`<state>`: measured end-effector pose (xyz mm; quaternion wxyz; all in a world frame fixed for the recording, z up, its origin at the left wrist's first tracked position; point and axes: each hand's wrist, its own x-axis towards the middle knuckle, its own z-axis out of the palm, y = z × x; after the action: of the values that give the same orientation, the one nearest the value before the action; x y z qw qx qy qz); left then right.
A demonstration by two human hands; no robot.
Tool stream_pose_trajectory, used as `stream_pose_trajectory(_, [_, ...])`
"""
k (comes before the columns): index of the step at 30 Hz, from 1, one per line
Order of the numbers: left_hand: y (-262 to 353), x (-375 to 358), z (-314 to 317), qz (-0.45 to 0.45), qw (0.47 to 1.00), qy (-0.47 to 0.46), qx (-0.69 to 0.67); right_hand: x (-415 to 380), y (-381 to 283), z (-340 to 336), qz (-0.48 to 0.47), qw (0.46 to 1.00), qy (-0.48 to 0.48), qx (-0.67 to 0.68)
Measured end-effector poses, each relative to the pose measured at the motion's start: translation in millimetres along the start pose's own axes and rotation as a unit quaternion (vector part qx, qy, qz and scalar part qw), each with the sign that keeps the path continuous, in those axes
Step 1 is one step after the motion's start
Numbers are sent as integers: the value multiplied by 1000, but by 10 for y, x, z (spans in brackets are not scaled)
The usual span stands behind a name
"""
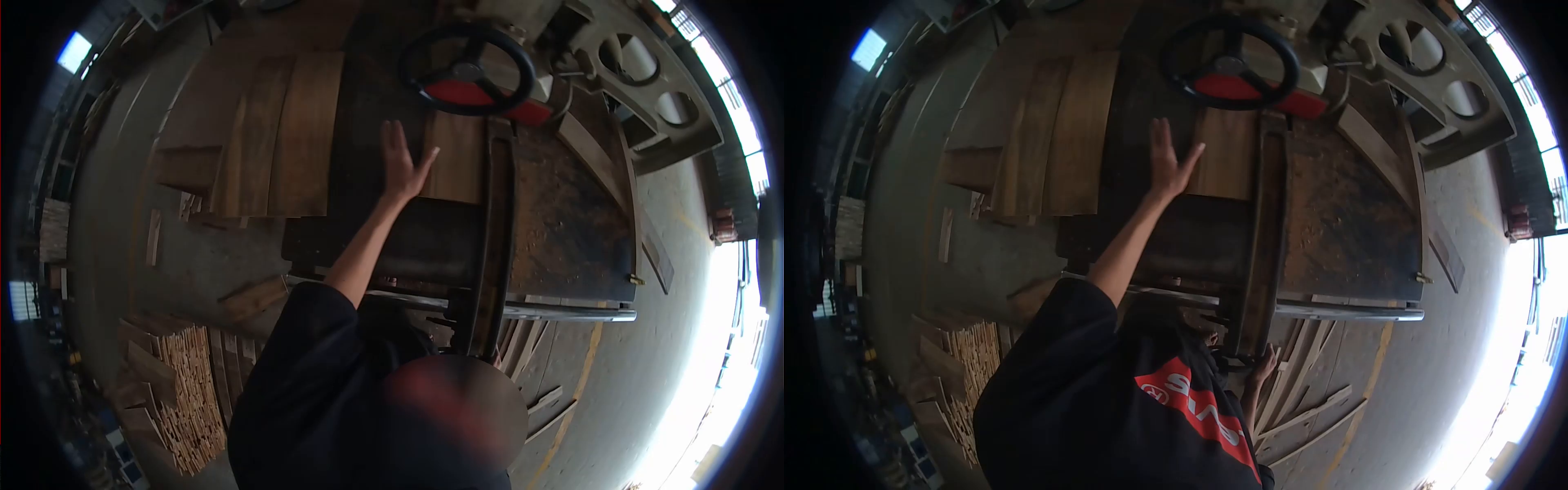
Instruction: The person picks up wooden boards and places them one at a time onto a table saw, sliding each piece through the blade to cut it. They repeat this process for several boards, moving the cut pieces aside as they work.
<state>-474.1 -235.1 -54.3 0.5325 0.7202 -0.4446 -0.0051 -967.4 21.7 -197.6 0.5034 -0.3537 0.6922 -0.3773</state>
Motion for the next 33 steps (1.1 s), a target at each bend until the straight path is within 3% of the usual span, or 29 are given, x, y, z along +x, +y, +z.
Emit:
stream_pose_trajectory(2, [-355,279,-637,46,985,5,169,11,341,-132,-63,996,4,-55])
stream_pose_trajectory(4, [-776,467,-1252,12,947,4,320,-33,451,-127,-101,991,28,-80])
stream_pose_trajectory(6, [-1026,581,-1941,-65,923,12,379,-14,466,-56,-102,991,33,-78])
stream_pose_trajectory(8, [-1069,481,-2304,-144,871,24,470,-37,483,-62,-101,991,37,-80])
stream_pose_trajectory(11, [-1038,275,-2203,-103,848,-65,515,-20,506,-156,-103,991,37,-83])
stream_pose_trajectory(14, [-812,58,-1833,-94,868,-93,479,3,572,-245,-128,986,32,-105])
stream_pose_trajectory(20, [-575,-398,-1394,-133,901,-19,414,164,836,-232,-231,959,21,-166])
stream_pose_trajectory(22, [-443,-433,-1344,-158,898,-13,411,94,496,-61,-54,995,28,75])
stream_pose_trajectory(24, [-95,-333,-1366,-207,880,-10,427,13,421,18,-242,944,95,-202])
stream_pose_trajectory(27, [40,-257,-1393,-260,861,-45,435,40,110,26,-40,997,-9,68])
stream_pose_trajectory(28, [98,-303,-1414,-261,864,-31,428,19,33,47,-43,996,-26,68])
stream_pose_trajectory(31, [257,-672,-1530,-235,919,-8,316,-16,-200,128,-46,994,-67,73])
stream_pose_trajectory(32, [363,-780,-1593,-252,937,-24,239,-25,-226,126,-41,994,-74,74])
stream_pose_trajectory(33, [428,-974,-1650,-250,966,-29,51,-41,-225,130,-34,993,-82,73])
